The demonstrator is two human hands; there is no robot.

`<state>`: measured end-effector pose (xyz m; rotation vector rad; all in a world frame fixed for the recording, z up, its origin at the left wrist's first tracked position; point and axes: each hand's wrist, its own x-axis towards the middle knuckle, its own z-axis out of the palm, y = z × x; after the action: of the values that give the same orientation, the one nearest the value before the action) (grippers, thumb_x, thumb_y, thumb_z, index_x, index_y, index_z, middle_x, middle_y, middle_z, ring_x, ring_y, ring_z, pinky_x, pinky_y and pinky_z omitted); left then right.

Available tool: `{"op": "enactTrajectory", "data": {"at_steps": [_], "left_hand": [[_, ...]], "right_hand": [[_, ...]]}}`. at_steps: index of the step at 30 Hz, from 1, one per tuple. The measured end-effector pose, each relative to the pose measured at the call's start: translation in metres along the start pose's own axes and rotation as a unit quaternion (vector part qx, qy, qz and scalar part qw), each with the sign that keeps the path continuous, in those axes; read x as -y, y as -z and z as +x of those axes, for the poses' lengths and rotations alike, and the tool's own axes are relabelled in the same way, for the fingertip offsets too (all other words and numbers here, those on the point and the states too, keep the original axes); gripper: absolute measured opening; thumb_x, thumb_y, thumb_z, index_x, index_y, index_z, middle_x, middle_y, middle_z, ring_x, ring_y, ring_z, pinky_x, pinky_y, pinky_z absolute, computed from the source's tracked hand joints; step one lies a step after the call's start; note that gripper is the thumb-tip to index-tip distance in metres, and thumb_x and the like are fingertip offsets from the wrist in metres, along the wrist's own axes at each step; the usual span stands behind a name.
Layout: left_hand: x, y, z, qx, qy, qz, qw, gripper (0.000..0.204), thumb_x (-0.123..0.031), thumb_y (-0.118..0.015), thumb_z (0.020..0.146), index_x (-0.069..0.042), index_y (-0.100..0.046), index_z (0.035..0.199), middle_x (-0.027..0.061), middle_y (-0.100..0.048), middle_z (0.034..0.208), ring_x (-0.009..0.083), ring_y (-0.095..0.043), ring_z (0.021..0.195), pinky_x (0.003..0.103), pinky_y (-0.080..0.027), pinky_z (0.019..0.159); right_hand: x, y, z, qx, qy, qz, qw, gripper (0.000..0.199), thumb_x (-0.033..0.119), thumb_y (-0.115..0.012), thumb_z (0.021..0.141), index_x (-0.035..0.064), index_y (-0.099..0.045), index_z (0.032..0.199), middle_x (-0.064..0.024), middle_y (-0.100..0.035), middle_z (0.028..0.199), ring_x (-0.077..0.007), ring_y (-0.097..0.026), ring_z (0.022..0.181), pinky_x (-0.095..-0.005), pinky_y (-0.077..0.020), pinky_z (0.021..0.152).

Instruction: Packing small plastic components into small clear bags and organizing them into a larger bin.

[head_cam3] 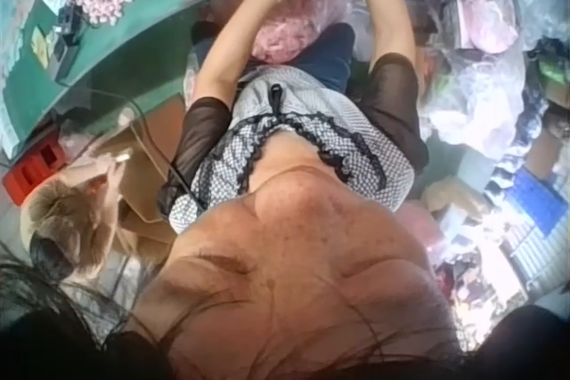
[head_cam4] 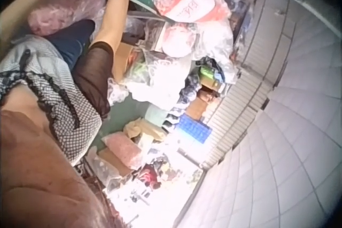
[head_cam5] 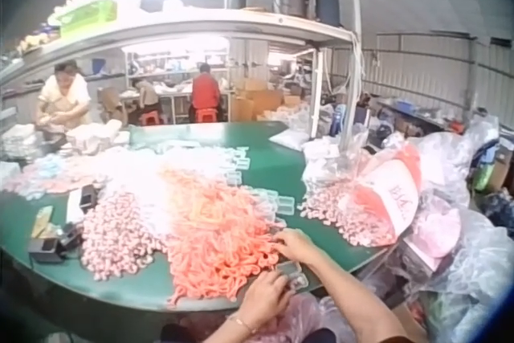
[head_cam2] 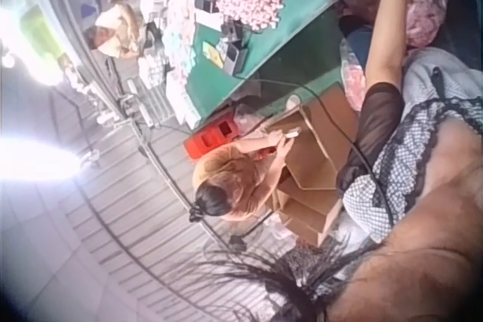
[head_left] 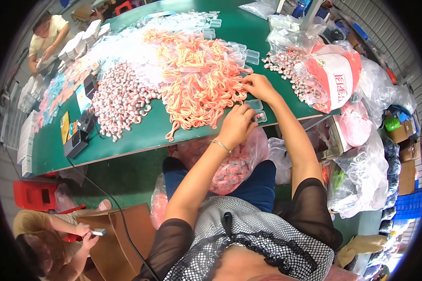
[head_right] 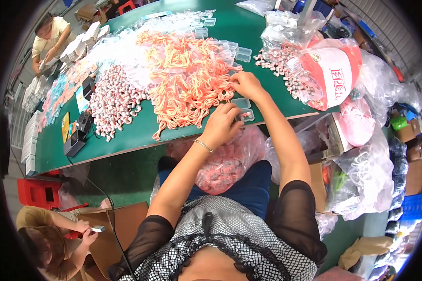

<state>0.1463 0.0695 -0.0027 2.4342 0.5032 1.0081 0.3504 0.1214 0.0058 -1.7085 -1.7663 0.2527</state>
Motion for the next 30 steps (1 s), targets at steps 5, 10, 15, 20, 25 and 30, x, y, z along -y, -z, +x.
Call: {"op": "enactTrajectory", "data": {"at_steps": [5,10,15,20,25,30], "left_hand": [[0.007,0.011,-0.004,0.004,0.013,-0.036,0.999,0.037,-0.014,-0.075,0.072,-0.003,-0.062,0.105,0.0132,-0.061,0.108,0.0329,-0.057,0.102,0.04,-0.047,0.089],[0.011,0.011,-0.003,-0.004,0.059,-0.081,0.995,0.052,-0.011,-0.078,0.069,-0.003,-0.056,0.115,0.0143,-0.062,0.104,0.0332,-0.059,0.1,0.041,-0.048,0.088],[0.007,0.015,0.0,0.013,0.122,-0.122,0.985,0.08,-0.011,-0.08,0.067,-0.006,-0.039,0.136,0.0146,-0.063,0.103,0.0334,-0.06,0.098,0.042,-0.05,0.084],[0.008,0.011,-0.001,0.007,0.114,-0.111,0.987,0.083,-0.012,-0.08,0.067,-0.007,-0.038,0.138,0.0136,-0.063,0.104,0.0328,-0.06,0.098,0.041,-0.05,0.084],[0.009,0.009,-0.002,-0.005,0.067,-0.079,0.995,0.052,-0.014,-0.078,0.07,-0.007,-0.059,0.118,0.0119,-0.061,0.105,0.0311,-0.06,0.099,0.04,-0.05,0.083],[0.011,0.008,-0.006,-0.015,0.07,-0.073,0.995,0.037,-0.015,-0.078,0.07,-0.006,-0.065,0.103,0.0113,-0.06,0.104,0.031,-0.06,0.099,0.04,-0.05,0.083]], "right_hand": [[-0.014,0.018,-0.017,-0.086,-0.061,-0.019,0.994,0.019,0.022,-0.075,0.077,0.0072,-0.073,0.09,-0.0112,-0.068,0.078,-0.0241,-0.066,0.072,-0.0351,-0.0522,0.068],[0.001,0.042,-0.053,-0.06,-0.164,0.164,0.971,0.014,0.01,-0.069,0.087,-0.0007,-0.07,0.096,-0.0059,-0.072,0.096,-0.0084,-0.066,0.083,-0.0242,-0.0509,0.072],[0.021,0.036,-0.096,-0.038,-0.041,0.209,0.976,0.014,0.005,-0.069,0.086,0.0013,-0.066,0.099,-0.0026,-0.069,0.088,-0.0077,-0.063,0.078,-0.0246,-0.0509,0.071],[0.033,0.031,-0.105,-0.028,0.054,0.097,0.993,0.01,0.007,-0.07,0.082,0.0032,-0.068,0.092,-0.0068,-0.066,0.087,-0.0198,-0.062,0.08,-0.0315,-0.0494,0.071],[0.036,0.029,-0.115,-0.026,0.099,0.018,0.995,0.014,0.009,-0.066,0.084,0.0051,-0.07,0.097,-0.0085,-0.061,0.094,-0.0256,-0.059,0.091,-0.0358,-0.0488,0.077],[0.042,0.03,-0.123,-0.019,0.134,-0.044,0.99,0.022,0.01,-0.064,0.085,0.0063,-0.068,0.106,-0.01,-0.06,0.099,-0.0271,-0.058,0.095,-0.0371,-0.0482,0.081]]}}
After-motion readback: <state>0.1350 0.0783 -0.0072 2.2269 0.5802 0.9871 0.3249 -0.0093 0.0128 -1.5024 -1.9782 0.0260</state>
